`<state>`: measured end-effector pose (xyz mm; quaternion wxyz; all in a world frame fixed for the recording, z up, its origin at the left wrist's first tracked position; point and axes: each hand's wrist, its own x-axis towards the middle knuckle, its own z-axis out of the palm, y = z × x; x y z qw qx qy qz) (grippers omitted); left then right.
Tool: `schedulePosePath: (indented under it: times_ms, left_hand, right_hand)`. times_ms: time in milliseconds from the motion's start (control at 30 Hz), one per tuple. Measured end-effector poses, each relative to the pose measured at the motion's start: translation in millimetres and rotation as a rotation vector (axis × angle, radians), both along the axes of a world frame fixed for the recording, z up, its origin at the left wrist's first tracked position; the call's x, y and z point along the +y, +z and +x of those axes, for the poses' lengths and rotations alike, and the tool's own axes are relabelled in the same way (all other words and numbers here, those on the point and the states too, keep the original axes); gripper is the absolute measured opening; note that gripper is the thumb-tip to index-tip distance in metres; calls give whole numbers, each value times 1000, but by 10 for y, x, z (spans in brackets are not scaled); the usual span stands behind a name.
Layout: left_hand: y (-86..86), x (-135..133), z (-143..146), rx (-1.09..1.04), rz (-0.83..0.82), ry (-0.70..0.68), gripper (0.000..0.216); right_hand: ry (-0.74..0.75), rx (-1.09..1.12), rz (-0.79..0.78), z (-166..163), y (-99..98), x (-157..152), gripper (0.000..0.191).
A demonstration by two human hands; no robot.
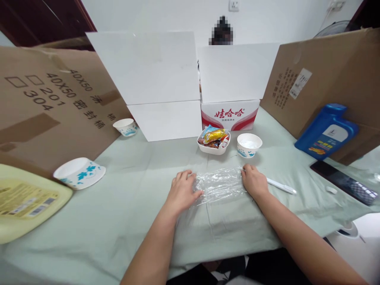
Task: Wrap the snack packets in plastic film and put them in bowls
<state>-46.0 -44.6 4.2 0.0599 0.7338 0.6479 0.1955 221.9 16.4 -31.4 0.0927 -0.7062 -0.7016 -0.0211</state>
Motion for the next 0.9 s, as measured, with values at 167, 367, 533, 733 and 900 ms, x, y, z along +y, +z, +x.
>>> schedulePosePath:
  times_ms: [167,367,533,733,900]
  left_hand:
    - [-32,-92,242,-79,281,-119,23]
    - [-243,-82,444,111,-152,-356,60]
    - [-228,-48,389,108,-213,-365,65]
    - [-180,11,250,119,-286,-334,82]
    - [-98,92,-202,161,-372,-75,84]
  right_hand:
    - [13,-8,5,-33,-19,-4,21]
    - [-65,57,17,154,110,66,25]
    - [57,87,170,176,207,2,28]
    - [622,-4,-48,-149,-13,-97,57]
    - [563,-26,-108,-143,-72,-75,67]
